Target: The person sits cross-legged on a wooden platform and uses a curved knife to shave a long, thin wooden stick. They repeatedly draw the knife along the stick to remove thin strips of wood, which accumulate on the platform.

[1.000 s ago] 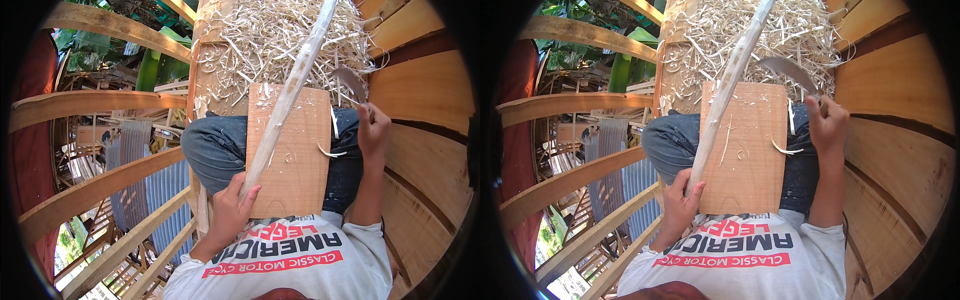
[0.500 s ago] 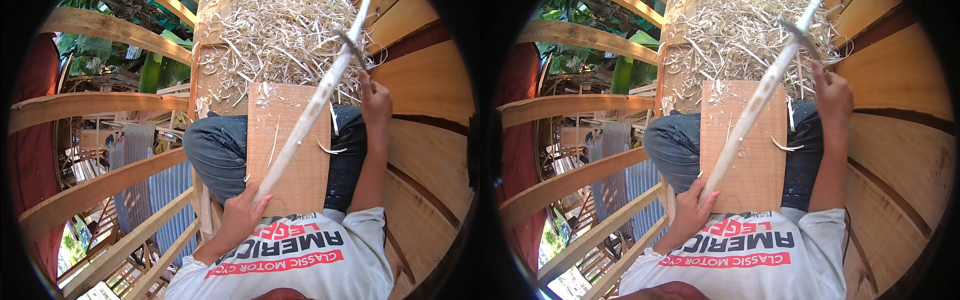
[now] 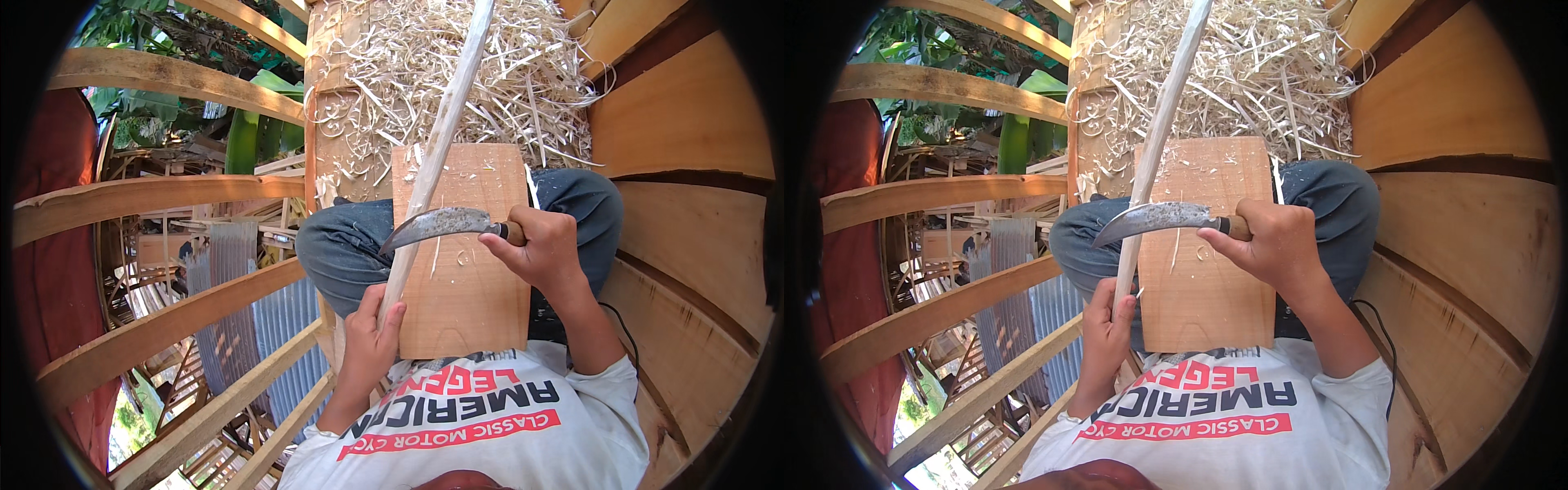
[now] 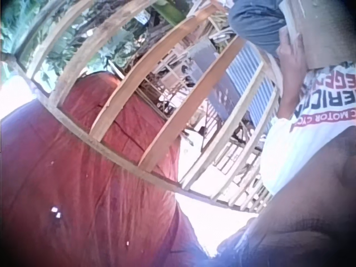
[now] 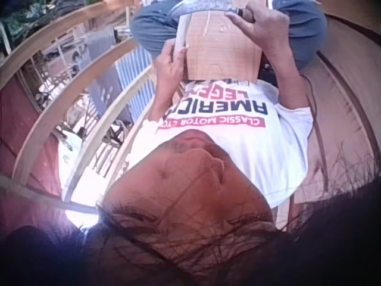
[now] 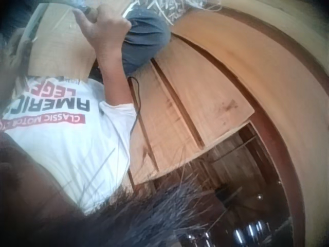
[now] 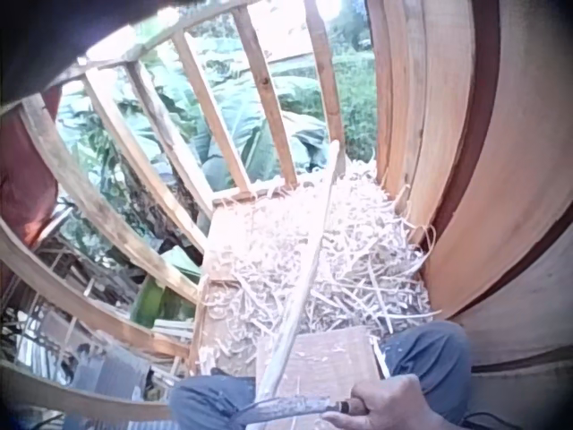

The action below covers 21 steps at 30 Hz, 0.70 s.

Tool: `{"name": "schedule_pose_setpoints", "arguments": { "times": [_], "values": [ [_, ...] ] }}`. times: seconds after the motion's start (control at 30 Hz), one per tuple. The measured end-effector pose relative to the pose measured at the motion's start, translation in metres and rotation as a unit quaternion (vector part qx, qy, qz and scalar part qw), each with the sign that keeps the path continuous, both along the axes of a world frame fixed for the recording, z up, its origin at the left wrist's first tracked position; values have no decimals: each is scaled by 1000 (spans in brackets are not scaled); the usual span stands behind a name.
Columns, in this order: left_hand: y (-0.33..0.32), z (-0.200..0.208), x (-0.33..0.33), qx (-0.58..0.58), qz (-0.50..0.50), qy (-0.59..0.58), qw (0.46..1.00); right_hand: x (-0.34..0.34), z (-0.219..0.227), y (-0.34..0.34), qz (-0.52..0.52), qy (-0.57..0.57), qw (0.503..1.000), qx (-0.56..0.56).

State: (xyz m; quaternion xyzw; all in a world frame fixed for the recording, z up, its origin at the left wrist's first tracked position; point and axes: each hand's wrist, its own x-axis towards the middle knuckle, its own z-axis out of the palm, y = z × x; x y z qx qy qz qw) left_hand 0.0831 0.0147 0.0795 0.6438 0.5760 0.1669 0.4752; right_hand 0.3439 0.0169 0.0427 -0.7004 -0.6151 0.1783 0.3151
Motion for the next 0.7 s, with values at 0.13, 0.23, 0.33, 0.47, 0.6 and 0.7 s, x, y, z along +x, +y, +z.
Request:
{"name": "schedule_pose_setpoints", "arguments": {
  "times": [0.13,0.23,0.33,0.47,0.6,0.7],
  "values": [
    [-3,5,3,-61,19,-58,996,-4,-4,1,2,-17,1000,4],
    [-5,2,6,-50,15,-77,996,0,-8,4,-12,-60,998,24],
    [-5,0,2,-17,-15,-32,999,8,-12,11,-27,-111,992,58],
    [-3,9,11,12,-27,-11,999,16,-16,18,-44,-146,983,106],
    [-4,15,16,15,-27,0,1000,19,-11,23,-51,-161,978,122],
    [-7,16,15,-7,-34,5,999,30,-14,28,-109,-170,973,110]
  ]
}}
